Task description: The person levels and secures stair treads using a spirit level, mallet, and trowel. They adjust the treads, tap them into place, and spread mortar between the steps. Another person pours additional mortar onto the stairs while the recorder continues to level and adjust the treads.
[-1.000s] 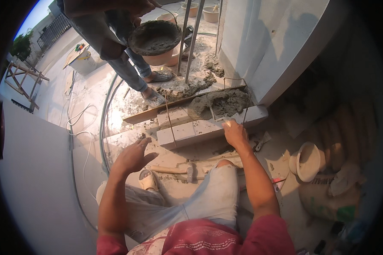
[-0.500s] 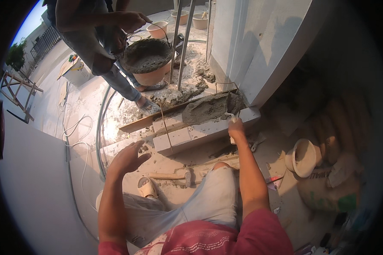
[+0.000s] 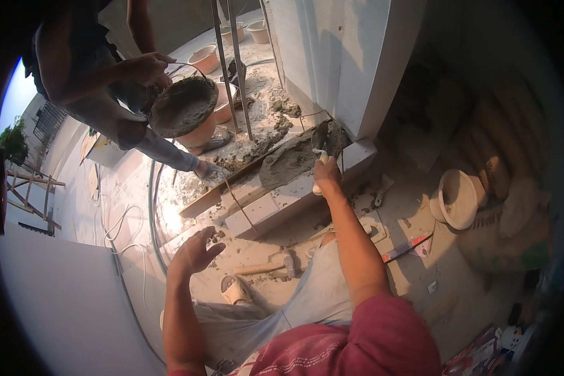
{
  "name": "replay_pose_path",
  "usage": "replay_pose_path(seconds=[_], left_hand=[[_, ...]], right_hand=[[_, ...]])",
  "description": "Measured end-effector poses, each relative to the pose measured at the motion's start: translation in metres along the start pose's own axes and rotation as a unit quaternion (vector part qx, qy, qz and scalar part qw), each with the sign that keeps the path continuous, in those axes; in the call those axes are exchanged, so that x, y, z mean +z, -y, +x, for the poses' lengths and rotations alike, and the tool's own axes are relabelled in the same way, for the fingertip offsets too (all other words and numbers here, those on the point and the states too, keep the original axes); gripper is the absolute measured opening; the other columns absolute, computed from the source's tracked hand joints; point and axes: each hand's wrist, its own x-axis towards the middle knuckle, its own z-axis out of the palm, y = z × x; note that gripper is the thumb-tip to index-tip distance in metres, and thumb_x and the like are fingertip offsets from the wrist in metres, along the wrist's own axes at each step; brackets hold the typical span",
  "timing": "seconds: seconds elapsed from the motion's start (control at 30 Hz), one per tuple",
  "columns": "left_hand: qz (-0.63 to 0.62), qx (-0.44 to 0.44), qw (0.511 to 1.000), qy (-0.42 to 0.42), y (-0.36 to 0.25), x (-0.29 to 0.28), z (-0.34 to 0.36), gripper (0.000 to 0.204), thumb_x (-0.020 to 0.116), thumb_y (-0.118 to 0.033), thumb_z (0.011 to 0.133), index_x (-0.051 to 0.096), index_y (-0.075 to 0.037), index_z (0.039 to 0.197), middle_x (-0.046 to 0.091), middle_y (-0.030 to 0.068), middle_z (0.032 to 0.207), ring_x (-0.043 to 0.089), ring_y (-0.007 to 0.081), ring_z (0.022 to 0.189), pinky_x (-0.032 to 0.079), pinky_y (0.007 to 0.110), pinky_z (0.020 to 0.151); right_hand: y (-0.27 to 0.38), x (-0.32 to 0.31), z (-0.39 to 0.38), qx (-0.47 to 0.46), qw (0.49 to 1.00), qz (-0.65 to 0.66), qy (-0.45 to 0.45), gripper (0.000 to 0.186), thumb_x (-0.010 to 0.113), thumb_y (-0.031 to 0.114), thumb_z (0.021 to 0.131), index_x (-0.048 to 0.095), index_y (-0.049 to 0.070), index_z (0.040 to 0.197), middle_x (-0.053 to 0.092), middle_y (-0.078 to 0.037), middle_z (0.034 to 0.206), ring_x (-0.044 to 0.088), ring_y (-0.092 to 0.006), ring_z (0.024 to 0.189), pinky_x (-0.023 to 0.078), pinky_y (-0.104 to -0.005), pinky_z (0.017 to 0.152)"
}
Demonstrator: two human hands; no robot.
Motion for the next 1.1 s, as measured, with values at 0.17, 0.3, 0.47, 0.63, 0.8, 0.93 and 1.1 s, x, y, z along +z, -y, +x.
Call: replay_pose_path(seconds=[0.17, 0.3, 0.47, 0.63, 0.8, 0.93, 1.1], left_hand=[[0.015, -0.006, 1.0, 0.018, 0.0, 0.005, 0.003, 0.066, 0.064, -0.045, 0.094, 0.049, -0.004, 0.143, 0.061, 0.0242, 0.132, 0.059, 0.0382, 0.122, 0.047, 0.044, 0.102], [0.035, 0.011, 0.999, -0.004, 0.005, 0.014, 0.003, 0.065, 0.065, -0.044, 0.094, 0.051, -0.003, 0.142, 0.06, 0.0238, 0.133, 0.059, 0.0381, 0.122, 0.047, 0.043, 0.103], [-0.014, 0.015, 1.0, -0.013, -0.001, 0.008, 0.0, 0.064, 0.065, -0.043, 0.094, 0.052, -0.001, 0.141, 0.06, 0.0235, 0.134, 0.057, 0.0381, 0.125, 0.045, 0.043, 0.105], [0.007, -0.009, 1.0, -0.019, 0.002, 0.0, -0.008, 0.066, 0.065, -0.043, 0.094, 0.05, 0.0, 0.142, 0.06, 0.0255, 0.133, 0.057, 0.0388, 0.124, 0.045, 0.044, 0.105], [-0.015, -0.019, 1.0, 0.013, -0.014, 0.002, -0.006, 0.066, 0.066, -0.042, 0.093, 0.05, 0.001, 0.141, 0.062, 0.0257, 0.13, 0.058, 0.0391, 0.122, 0.046, 0.043, 0.105], [-0.009, 0.016, 1.0, -0.017, 0.003, 0.006, -0.006, 0.066, 0.066, -0.041, 0.092, 0.05, 0.001, 0.141, 0.062, 0.0255, 0.13, 0.059, 0.0393, 0.12, 0.046, 0.044, 0.104], [-0.008, 0.002, 1.0, 0.005, -0.007, 0.004, -0.002, 0.066, 0.065, -0.044, 0.092, 0.051, 0.0, 0.14, 0.06, 0.0261, 0.132, 0.058, 0.0399, 0.122, 0.046, 0.045, 0.105]], right_hand=[[-0.016, 0.037, -0.046, 0.029, 0.991, -0.123, -0.033, 0.059, 0.056, 0.013, 0.092, 0.03, -0.006, 0.142, 0.046, -0.034, 0.132, 0.059, -0.0456, 0.116, 0.053, -0.0459, 0.093], [0.027, 0.036, -0.011, 0.068, 0.952, -0.296, -0.029, 0.065, 0.062, 0.009, 0.09, 0.029, -0.006, 0.144, 0.032, -0.036, 0.14, 0.061, -0.0446, 0.109, 0.056, -0.0473, 0.086], [-0.016, 0.025, 0.08, -0.074, 0.862, -0.5, 0.037, 0.052, 0.064, 0.016, 0.088, 0.048, -0.006, 0.132, 0.056, -0.029, 0.126, 0.066, -0.0407, 0.104, 0.055, -0.048, 0.082], [0.026, 0.029, 0.055, -0.095, 0.875, -0.457, 0.131, 0.034, 0.057, 0.013, 0.087, 0.064, -0.005, 0.116, 0.064, -0.028, 0.123, 0.067, -0.0431, 0.106, 0.056, -0.05, 0.085], [0.034, 0.0, 0.018, -0.008, 0.958, -0.28, 0.059, 0.042, 0.055, 0.01, 0.086, 0.056, -0.006, 0.125, 0.064, -0.031, 0.119, 0.065, -0.0403, 0.111, 0.058, -0.0457, 0.074], [0.038, 0.008, -0.015, -0.004, 0.956, -0.227, 0.186, 0.047, 0.055, 0.012, 0.088, 0.054, -0.006, 0.131, 0.068, -0.024, 0.107, 0.069, -0.0302, 0.074, 0.053, -0.041, 0.055], [0.046, 0.01, -0.065, 0.027, 0.939, -0.145, 0.312, 0.065, 0.055, 0.013, 0.09, 0.038, -0.006, 0.149, 0.067, -0.017, 0.095, 0.057, -0.0159, 0.051, 0.047, -0.035, 0.047]])
